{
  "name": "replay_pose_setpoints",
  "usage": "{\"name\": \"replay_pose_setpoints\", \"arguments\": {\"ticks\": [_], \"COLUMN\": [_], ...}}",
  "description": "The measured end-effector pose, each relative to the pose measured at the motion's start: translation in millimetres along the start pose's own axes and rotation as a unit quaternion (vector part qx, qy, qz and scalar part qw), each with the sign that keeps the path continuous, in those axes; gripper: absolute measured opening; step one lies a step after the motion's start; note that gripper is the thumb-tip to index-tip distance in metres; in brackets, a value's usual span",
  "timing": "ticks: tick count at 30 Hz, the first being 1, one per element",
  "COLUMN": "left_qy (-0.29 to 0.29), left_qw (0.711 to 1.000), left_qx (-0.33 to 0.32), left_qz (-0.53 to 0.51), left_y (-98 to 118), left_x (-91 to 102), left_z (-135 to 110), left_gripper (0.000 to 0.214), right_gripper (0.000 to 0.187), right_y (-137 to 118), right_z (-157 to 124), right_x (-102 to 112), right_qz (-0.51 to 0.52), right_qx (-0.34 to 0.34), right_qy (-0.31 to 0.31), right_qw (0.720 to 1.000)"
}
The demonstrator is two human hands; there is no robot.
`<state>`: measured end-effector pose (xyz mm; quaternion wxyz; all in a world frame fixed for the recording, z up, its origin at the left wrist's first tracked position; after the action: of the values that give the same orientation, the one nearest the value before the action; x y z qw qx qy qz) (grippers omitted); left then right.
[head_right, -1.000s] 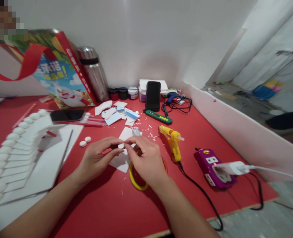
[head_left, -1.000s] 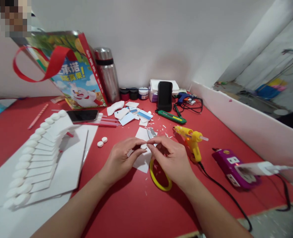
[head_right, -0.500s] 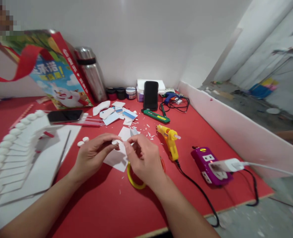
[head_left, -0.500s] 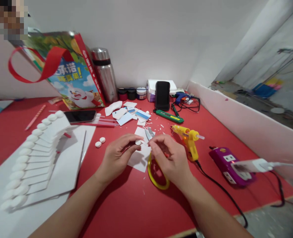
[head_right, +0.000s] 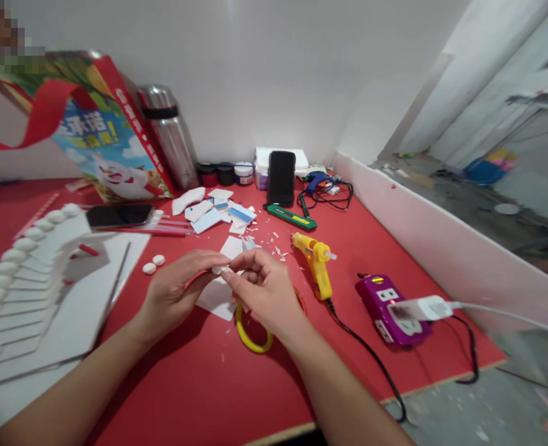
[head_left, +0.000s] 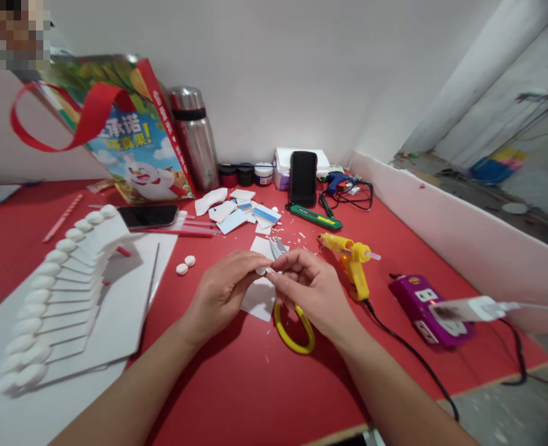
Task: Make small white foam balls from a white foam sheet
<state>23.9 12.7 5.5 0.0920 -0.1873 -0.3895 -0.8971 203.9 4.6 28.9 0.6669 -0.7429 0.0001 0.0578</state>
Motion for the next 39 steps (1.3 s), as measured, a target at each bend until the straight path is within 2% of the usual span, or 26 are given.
{"name": "replay_pose_setpoints", "arguments": {"ticks": [7,14,17,20,22,31,33,36,39], "left_qy": [-0.003,-0.017,-0.012,-0.007,-0.008,-0.014,-0.011,-0.005,-0.011], "left_qw": [1.000,0.998,0.998,0.998,0.998,0.997,0.998,1.000,0.996], "left_qx": [-0.006,-0.039,-0.038,-0.043,-0.046,-0.046,-0.033,0.019,0.084], "left_qz": [0.019,0.045,0.041,0.041,0.042,0.053,0.043,0.021,0.013], "left_y": [0,-8,-9,-7,-6,-6,-4,-3,-4], "left_x": [0.0,-1.7,-1.8,-1.6,-1.6,-1.6,-2.6,-4.0,-4.0], "left_z": [1,-3,-3,-1,-1,-2,-1,1,1], "left_gripper": [0.030,0.033,0.033,0.034,0.034,0.033,0.030,0.024,0.020], "right_gripper": [0.021,0.009,0.014,0.026,0.028,0.017,0.014,0.012,0.015], "right_y": [12,16,14,9,6,10,12,14,16], "right_z": [4,7,7,5,5,8,9,10,10], "right_x": [3,4,5,5,5,5,6,8,7], "right_qz": [-0.090,-0.152,-0.125,-0.055,-0.031,-0.041,-0.062,-0.085,-0.082], "right_qx": [0.076,0.107,0.093,0.032,0.008,0.032,0.046,0.071,0.082], "right_qy": [0.005,0.035,0.026,-0.005,-0.004,0.013,0.026,0.042,0.019], "right_qw": [0.993,0.982,0.987,0.998,0.999,0.999,0.997,0.993,0.993]}}
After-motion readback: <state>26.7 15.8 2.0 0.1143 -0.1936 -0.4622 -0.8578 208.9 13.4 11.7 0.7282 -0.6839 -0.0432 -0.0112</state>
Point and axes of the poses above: each hand's wrist, its own z-axis towards the middle knuckle, its own x-axis out of the back of the hand, y = z × x, the point moved 1 cm from there along z, towards the middle knuckle, and after that the axes turned 6 degrees about y, right-handed, at the moved point
